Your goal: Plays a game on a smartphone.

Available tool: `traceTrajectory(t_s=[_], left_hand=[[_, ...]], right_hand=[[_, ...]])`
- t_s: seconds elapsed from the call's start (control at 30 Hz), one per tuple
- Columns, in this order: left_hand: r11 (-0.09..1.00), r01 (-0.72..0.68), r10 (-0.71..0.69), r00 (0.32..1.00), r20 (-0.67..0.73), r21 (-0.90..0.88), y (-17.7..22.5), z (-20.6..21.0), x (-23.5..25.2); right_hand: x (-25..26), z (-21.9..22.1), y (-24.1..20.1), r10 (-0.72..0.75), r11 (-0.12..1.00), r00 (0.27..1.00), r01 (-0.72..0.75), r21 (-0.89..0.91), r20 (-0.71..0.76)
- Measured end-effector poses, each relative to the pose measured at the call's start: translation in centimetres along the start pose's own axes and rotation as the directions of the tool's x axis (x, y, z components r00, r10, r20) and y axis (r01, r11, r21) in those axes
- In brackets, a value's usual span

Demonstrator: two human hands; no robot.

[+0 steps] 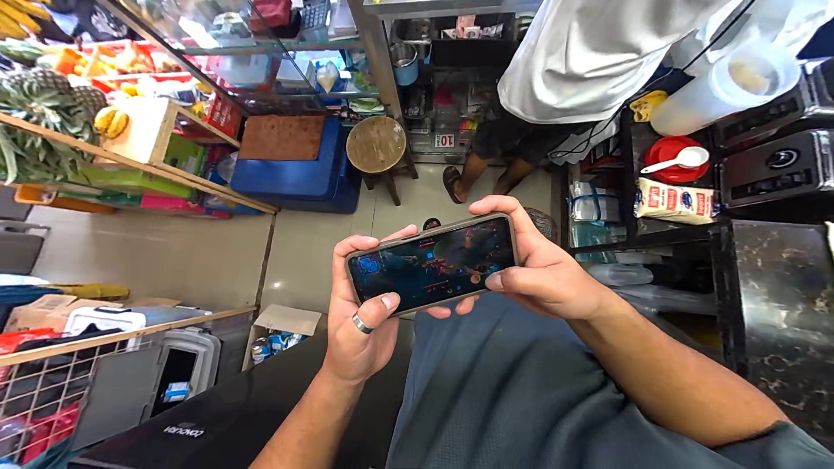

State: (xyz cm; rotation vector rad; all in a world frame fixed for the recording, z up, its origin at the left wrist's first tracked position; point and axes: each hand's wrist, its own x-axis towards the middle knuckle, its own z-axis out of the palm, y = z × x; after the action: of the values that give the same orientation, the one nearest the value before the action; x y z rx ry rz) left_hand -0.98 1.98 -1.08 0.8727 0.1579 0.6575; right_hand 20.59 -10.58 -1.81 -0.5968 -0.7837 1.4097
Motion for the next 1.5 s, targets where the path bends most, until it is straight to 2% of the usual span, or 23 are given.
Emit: traceTrajectory(t_s=[0.1, 0.23, 0.33, 0.47, 0.63, 1.5], left_hand=[[1.000, 0.002, -0.002, 1.000, 0.005, 0.002, -0.01, -0.02, 0.01], [1.000, -0.009, 0.009, 1.000, 0.001, 0.007, 0.03, 0.14, -0.09], [1.000, -0.010, 0.010, 1.000, 0.004, 0.016, -0.10, 0.25, -0.13], [1.000, 0.003, -0.003, 1.000, -0.002, 0.008, -0.10, 0.17, -0.08], [1.000, 0.003, -0.003, 1.000, -0.001, -0.012, -0.17, 0.12, -0.13], [1.000, 0.010, -0.009, 1.000, 0.022, -0.022, -0.19, 0.12, -0.15]], right_hand=[[0.01, -0.04, -0.09, 0.012, 1.000, 1.000, -0.012, 0.007, 0.008], [-0.11, 0.14, 0.03, -0.008, 0.998, 1.000, 0.007, -0.070, -0.019], [-0.11, 0.81, 0.13, -0.024, 0.988, 0.992, 0.006, -0.152, -0.121], [-0.19, -0.01, 0.16, 0.012, 0.999, 0.999, -0.014, -0.035, -0.038], [-0.31, -0.17, -0.22, 0.026, 1.000, 1.000, -0.026, -0.014, 0.006], [-0.31, 0.08, -0.38, 0.019, 1.000, 1.000, -0.019, -0.022, -0.020]])
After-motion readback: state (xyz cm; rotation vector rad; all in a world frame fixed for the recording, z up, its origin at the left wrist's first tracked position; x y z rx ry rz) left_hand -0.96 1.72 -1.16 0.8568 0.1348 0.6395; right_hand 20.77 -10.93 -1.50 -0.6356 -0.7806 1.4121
